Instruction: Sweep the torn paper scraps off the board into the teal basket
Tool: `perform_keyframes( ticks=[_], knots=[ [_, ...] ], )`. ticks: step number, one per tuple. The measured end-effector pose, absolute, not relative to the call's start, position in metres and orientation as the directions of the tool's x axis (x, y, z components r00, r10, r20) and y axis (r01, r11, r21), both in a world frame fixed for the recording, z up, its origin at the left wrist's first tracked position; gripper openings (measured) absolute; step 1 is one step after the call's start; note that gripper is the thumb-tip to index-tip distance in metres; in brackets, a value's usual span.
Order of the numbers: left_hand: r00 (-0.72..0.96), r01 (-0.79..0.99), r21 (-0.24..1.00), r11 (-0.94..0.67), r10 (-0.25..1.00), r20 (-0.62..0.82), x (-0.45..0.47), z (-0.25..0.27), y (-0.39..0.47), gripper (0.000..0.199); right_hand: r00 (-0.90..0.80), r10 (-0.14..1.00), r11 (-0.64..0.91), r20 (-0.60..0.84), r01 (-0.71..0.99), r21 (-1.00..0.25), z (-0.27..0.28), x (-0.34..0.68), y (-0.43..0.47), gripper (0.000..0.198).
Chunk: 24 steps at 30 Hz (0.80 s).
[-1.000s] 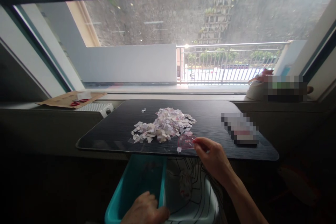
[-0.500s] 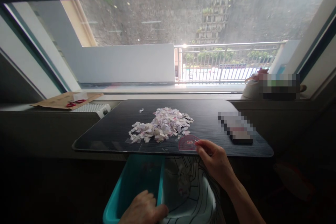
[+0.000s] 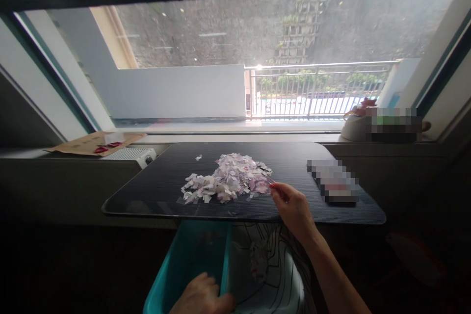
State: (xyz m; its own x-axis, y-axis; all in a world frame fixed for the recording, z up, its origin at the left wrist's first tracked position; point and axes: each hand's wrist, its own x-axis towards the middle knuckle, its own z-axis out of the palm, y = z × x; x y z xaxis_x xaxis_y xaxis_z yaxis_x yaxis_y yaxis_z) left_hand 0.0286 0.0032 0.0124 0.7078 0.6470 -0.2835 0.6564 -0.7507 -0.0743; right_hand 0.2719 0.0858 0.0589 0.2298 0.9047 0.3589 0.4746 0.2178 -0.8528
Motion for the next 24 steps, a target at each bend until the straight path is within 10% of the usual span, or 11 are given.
perform_keyframes(
  ticks=[24],
  knots=[
    [0.71, 0.663, -0.037, -0.747, 0.644, -0.285, 0.027, 0.024, 0.0, 0.009, 0.269, 0.917, 0.099, 0.294, 0.562, -0.822, 0.059, 0.282, 0.051, 0.026]
  ],
)
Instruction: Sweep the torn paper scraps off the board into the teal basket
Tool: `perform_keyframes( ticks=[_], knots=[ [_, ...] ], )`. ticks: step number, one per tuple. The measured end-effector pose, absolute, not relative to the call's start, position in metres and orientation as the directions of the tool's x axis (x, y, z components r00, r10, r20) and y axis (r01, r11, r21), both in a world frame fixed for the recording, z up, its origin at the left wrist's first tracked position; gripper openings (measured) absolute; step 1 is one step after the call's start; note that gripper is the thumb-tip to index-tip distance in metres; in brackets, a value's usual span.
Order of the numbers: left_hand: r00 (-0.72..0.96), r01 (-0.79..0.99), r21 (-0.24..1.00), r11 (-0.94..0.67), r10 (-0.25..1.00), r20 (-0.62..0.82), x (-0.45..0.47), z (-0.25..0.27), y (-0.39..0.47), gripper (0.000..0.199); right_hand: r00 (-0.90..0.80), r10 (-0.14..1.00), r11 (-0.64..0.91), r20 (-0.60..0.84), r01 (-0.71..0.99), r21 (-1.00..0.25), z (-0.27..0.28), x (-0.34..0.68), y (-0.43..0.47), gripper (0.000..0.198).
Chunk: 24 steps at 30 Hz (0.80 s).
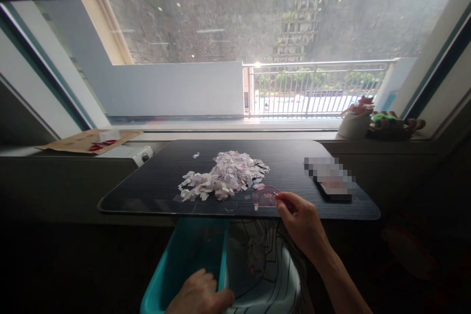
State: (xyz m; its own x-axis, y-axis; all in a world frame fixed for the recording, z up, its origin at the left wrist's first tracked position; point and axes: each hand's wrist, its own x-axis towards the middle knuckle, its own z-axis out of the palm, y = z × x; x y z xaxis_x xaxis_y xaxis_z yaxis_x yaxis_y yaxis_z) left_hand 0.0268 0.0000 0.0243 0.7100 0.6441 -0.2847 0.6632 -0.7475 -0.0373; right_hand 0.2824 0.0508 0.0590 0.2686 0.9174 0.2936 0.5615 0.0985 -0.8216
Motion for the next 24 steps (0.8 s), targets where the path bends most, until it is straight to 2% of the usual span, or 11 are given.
perform_keyframes(
  ticks=[6, 15, 19, 24],
  knots=[
    [0.701, 0.665, -0.044, -0.746, 0.643, -0.31, 0.029, 0.024, 0.0, 0.009, 0.288, 0.921, 0.094, 0.264, 0.493, -0.865, 0.057, 0.283, 0.049, 0.026],
    [0.743, 0.644, -0.049, -0.763, 0.64, -0.195, 0.024, 0.012, 0.001, 0.005, 0.295, 0.926, 0.115, 0.235, 0.371, -0.921, 0.049, 0.285, 0.045, 0.025],
    [0.727, 0.652, -0.042, -0.757, 0.639, -0.25, 0.025, 0.01, 0.001, 0.008, 0.273, 0.938, 0.112, 0.214, 0.345, -0.932, 0.051, 0.283, 0.043, 0.023],
    [0.728, 0.654, -0.031, -0.756, 0.64, -0.245, 0.025, 0.015, 0.001, 0.009, 0.304, 0.924, 0.116, 0.232, 0.354, -0.928, 0.056, 0.278, 0.042, 0.022]
  ],
)
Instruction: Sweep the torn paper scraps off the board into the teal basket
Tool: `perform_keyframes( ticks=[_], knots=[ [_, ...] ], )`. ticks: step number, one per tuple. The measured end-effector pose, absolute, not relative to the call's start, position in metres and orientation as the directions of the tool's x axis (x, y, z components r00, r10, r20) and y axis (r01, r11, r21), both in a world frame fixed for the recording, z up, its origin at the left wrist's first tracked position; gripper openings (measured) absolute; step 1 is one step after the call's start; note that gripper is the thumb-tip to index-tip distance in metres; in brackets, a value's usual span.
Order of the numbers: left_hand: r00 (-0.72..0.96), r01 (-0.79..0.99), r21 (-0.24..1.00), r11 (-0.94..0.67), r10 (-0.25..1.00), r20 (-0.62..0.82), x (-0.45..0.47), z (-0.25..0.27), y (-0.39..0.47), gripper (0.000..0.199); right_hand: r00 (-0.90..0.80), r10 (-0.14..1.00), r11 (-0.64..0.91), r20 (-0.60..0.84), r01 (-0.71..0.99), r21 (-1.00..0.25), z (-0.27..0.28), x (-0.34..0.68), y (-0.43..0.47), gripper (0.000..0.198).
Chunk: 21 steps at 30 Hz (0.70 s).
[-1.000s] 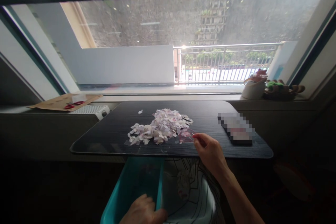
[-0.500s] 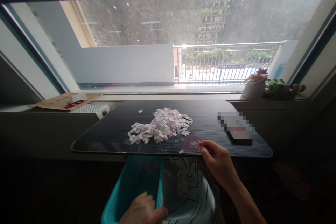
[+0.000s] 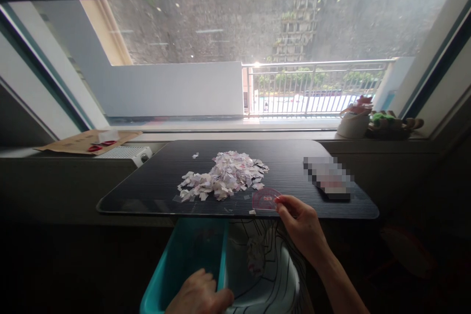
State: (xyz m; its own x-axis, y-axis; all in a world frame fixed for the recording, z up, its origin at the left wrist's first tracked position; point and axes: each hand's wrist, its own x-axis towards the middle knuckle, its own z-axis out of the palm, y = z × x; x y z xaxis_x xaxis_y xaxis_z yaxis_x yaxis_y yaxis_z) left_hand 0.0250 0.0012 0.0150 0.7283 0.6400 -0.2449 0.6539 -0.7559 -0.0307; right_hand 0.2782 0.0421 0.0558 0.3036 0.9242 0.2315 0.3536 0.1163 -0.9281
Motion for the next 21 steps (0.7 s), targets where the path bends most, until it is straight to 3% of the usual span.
perform_keyframes(
  ticks=[21],
  knots=[
    [0.747, 0.649, -0.027, -0.76, 0.644, -0.165, 0.022, 0.006, 0.0, 0.004, 0.359, 0.898, 0.119, 0.254, 0.359, -0.926, 0.049, 0.291, 0.05, 0.024]
  ],
)
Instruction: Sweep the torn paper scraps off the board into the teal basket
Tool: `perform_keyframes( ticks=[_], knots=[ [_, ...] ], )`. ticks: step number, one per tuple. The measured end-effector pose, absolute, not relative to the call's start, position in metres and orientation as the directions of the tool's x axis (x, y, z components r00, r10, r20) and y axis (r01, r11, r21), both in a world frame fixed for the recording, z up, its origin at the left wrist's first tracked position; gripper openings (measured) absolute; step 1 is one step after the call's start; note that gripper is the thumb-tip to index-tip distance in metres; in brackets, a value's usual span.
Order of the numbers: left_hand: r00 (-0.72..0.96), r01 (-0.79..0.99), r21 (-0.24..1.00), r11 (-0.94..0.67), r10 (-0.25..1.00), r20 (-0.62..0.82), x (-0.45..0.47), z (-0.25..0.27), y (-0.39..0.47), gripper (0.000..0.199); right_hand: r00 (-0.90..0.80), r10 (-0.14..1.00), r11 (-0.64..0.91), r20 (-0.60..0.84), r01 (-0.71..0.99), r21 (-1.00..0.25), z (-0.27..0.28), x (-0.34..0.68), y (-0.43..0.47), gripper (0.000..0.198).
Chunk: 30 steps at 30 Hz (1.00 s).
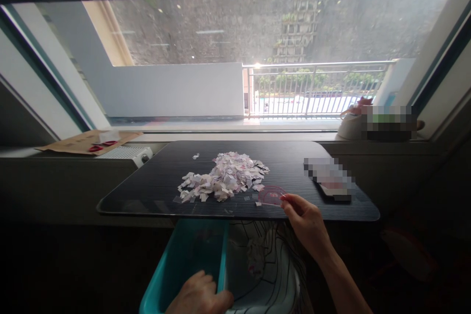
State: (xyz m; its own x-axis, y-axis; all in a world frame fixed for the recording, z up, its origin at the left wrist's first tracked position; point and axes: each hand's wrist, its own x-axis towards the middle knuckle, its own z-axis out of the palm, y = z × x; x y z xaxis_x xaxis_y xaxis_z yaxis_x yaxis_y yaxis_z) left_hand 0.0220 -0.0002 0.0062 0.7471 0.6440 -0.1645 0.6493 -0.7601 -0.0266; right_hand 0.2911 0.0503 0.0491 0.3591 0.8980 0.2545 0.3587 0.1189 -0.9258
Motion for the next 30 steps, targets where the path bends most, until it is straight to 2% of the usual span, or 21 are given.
perform_keyframes(
  ticks=[3, 9, 18, 22, 25, 28, 30],
  knots=[
    [0.744, 0.648, -0.028, -0.761, 0.64, -0.192, 0.023, 0.009, 0.0, 0.004, 0.335, 0.914, 0.101, 0.231, 0.363, -0.926, 0.052, 0.289, 0.044, 0.021],
    [0.758, 0.647, -0.032, -0.762, 0.647, -0.084, 0.019, 0.0, 0.001, 0.007, 0.306, 0.925, 0.124, 0.225, 0.319, -0.94, 0.054, 0.281, 0.046, 0.023],
    [0.747, 0.651, -0.029, -0.758, 0.647, -0.149, 0.023, -0.002, 0.004, 0.009, 0.272, 0.934, 0.129, 0.23, 0.344, -0.93, 0.057, 0.284, 0.04, 0.022],
    [0.723, 0.677, -0.04, -0.735, 0.674, -0.151, 0.023, -0.019, 0.006, 0.012, 0.333, 0.9, 0.152, 0.28, 0.363, -0.919, 0.055, 0.285, 0.05, 0.026],
    [0.716, 0.682, -0.049, -0.73, 0.679, -0.162, 0.024, -0.023, 0.007, 0.016, 0.331, 0.851, 0.187, 0.407, 0.533, -0.825, 0.05, 0.283, 0.059, 0.027],
    [0.731, 0.658, -0.064, -0.75, 0.657, -0.184, 0.025, -0.013, 0.005, 0.016, 0.216, 0.83, 0.235, 0.515, 0.701, -0.673, 0.043, 0.274, 0.059, 0.022],
    [0.75, 0.64, -0.069, -0.765, 0.642, -0.158, 0.025, -0.006, 0.004, 0.011, 0.138, 0.832, 0.276, 0.538, 0.738, -0.616, 0.04, 0.265, 0.054, 0.02]
  ],
)
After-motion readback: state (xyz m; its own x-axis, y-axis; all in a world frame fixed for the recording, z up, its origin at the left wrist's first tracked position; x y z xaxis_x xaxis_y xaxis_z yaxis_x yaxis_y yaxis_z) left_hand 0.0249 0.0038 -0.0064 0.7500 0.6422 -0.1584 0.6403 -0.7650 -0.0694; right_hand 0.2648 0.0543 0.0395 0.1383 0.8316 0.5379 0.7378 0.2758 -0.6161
